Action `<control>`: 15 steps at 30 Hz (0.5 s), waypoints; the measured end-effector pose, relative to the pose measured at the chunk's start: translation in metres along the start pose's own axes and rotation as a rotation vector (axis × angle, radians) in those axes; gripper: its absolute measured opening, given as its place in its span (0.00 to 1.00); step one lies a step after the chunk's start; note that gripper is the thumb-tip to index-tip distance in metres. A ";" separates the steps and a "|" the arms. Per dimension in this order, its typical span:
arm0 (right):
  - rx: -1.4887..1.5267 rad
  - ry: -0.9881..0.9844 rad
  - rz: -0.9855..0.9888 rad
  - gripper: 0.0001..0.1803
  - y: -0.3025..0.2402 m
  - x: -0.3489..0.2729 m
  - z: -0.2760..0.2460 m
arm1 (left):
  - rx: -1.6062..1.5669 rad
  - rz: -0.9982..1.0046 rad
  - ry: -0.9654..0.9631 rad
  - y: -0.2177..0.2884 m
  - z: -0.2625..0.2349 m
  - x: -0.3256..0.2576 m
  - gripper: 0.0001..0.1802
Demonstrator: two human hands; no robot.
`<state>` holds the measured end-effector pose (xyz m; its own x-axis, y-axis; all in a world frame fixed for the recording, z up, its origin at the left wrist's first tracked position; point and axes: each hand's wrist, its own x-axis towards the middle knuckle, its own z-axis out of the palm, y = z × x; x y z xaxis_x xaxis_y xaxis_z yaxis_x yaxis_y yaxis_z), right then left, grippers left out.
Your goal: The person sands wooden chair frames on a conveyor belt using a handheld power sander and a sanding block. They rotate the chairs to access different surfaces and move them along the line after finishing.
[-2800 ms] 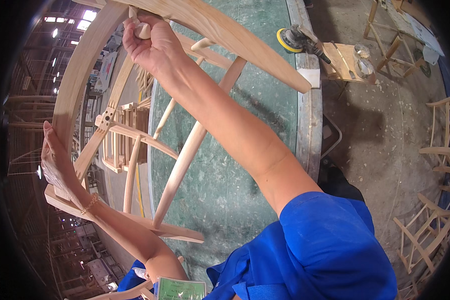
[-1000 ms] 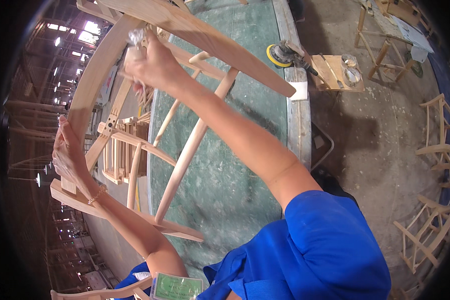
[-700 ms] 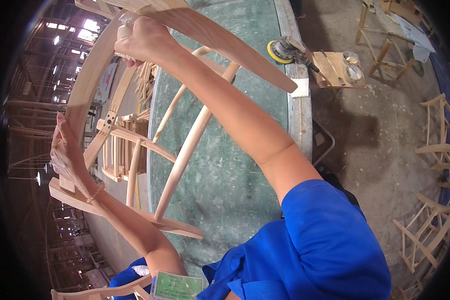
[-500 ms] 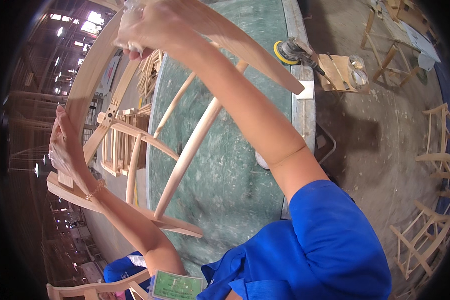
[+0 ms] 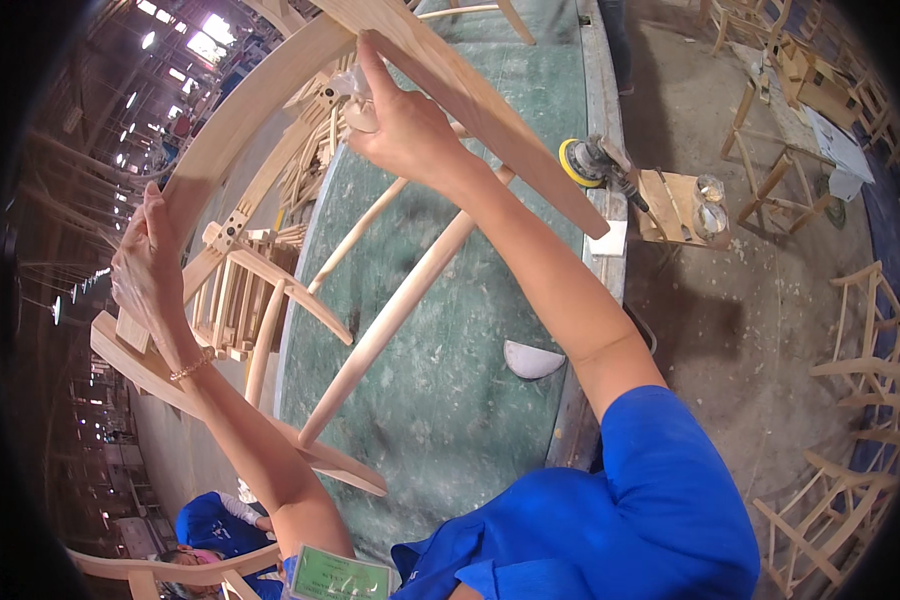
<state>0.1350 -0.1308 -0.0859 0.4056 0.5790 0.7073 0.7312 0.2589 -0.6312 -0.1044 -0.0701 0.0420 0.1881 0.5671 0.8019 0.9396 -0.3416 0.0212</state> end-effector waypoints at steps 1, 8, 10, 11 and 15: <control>-0.012 -0.014 0.017 0.50 0.003 0.004 0.004 | -0.016 0.006 0.010 0.001 0.000 -0.001 0.34; -0.062 -0.113 0.067 0.50 0.009 -0.006 0.010 | 0.023 -0.042 -0.088 0.002 -0.008 0.001 0.34; -0.073 -0.031 -0.008 0.50 0.003 -0.003 0.005 | 0.030 -0.045 -0.105 0.002 -0.007 -0.001 0.33; -0.078 0.010 -0.045 0.49 -0.001 -0.001 0.002 | 0.006 -0.026 -0.065 0.003 -0.005 -0.002 0.34; -0.069 -0.074 0.113 0.43 0.004 -0.001 -0.007 | -0.013 -0.001 -0.028 0.007 -0.003 -0.004 0.35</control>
<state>0.1415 -0.1357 -0.0868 0.4478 0.6576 0.6059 0.7203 0.1363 -0.6802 -0.0996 -0.0773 0.0408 0.1957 0.5882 0.7847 0.9360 -0.3506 0.0294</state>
